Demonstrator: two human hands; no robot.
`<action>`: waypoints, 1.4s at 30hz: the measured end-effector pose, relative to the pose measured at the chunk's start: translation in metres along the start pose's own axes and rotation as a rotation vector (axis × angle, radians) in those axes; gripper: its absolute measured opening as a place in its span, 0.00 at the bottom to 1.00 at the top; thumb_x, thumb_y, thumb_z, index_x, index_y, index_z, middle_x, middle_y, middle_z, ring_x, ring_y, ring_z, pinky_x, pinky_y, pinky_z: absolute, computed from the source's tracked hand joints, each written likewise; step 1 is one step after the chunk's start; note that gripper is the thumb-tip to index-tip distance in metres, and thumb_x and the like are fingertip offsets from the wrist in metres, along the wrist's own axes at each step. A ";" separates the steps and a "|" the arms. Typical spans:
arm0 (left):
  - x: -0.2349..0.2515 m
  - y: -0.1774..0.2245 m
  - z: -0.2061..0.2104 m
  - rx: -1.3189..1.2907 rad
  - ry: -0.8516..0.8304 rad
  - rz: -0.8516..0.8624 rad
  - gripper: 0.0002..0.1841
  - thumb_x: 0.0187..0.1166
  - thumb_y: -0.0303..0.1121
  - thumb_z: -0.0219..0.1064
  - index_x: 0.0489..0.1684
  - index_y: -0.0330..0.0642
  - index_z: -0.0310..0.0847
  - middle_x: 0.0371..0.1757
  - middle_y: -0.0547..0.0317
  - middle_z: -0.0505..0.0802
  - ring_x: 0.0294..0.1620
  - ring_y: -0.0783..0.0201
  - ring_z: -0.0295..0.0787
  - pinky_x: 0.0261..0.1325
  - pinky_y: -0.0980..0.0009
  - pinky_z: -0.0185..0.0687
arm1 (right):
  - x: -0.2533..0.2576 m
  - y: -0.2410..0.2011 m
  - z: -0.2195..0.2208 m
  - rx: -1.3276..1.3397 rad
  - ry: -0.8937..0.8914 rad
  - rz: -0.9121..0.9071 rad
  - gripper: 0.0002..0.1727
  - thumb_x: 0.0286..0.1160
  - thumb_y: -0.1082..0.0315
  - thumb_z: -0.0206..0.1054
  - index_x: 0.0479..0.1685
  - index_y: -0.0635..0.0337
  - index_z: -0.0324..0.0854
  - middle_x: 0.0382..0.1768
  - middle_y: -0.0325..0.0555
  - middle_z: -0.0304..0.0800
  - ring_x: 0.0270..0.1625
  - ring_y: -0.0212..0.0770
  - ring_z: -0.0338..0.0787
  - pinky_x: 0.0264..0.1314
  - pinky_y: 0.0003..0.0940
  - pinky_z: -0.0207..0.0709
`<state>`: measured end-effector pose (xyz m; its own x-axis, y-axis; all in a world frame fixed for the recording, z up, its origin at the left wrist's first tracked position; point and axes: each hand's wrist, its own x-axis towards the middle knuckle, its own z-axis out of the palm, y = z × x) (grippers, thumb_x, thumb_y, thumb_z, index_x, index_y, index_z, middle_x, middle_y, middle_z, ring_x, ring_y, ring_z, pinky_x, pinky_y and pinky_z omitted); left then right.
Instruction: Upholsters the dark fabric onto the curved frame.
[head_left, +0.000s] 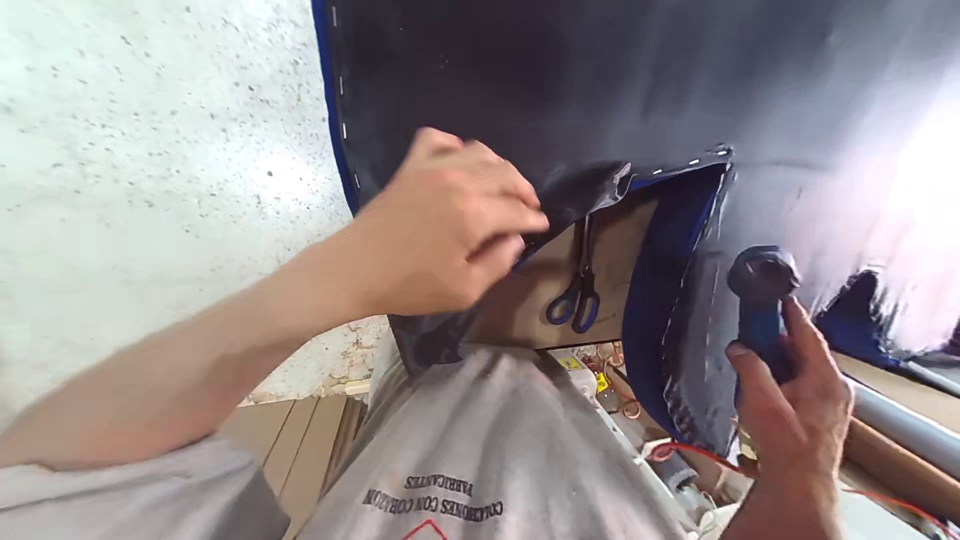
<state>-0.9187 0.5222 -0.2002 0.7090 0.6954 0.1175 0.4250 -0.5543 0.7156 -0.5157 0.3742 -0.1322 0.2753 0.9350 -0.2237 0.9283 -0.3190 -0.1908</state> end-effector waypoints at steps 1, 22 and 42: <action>-0.011 0.004 -0.003 0.006 0.121 -0.087 0.19 0.85 0.38 0.54 0.61 0.49 0.92 0.62 0.57 0.93 0.69 0.55 0.84 0.76 0.45 0.67 | 0.005 0.017 0.005 0.019 0.006 -0.014 0.43 0.76 0.45 0.61 0.91 0.56 0.63 0.71 0.63 0.85 0.65 0.50 0.89 0.67 0.53 0.79; -0.011 0.069 0.114 0.560 0.213 -0.453 0.20 0.85 0.37 0.58 0.71 0.55 0.86 0.69 0.52 0.88 0.72 0.47 0.82 0.68 0.46 0.74 | 0.026 0.056 0.024 0.124 0.020 -0.009 0.43 0.66 0.60 0.75 0.85 0.64 0.64 0.52 0.66 0.90 0.49 0.64 0.90 0.48 0.69 0.79; -0.099 0.044 0.140 0.265 0.534 -0.447 0.25 0.79 0.53 0.58 0.71 0.58 0.85 0.86 0.55 0.77 0.95 0.45 0.51 0.88 0.33 0.40 | 0.006 -0.091 0.081 1.514 -1.163 -0.239 0.19 0.63 0.59 0.79 0.53 0.48 0.81 0.30 0.33 0.87 0.24 0.29 0.83 0.25 0.26 0.80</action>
<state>-0.8913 0.3653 -0.2766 0.0955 0.9707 0.2207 0.7783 -0.2110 0.5914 -0.6192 0.3966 -0.1940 -0.6768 0.6297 -0.3814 -0.2182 -0.6663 -0.7131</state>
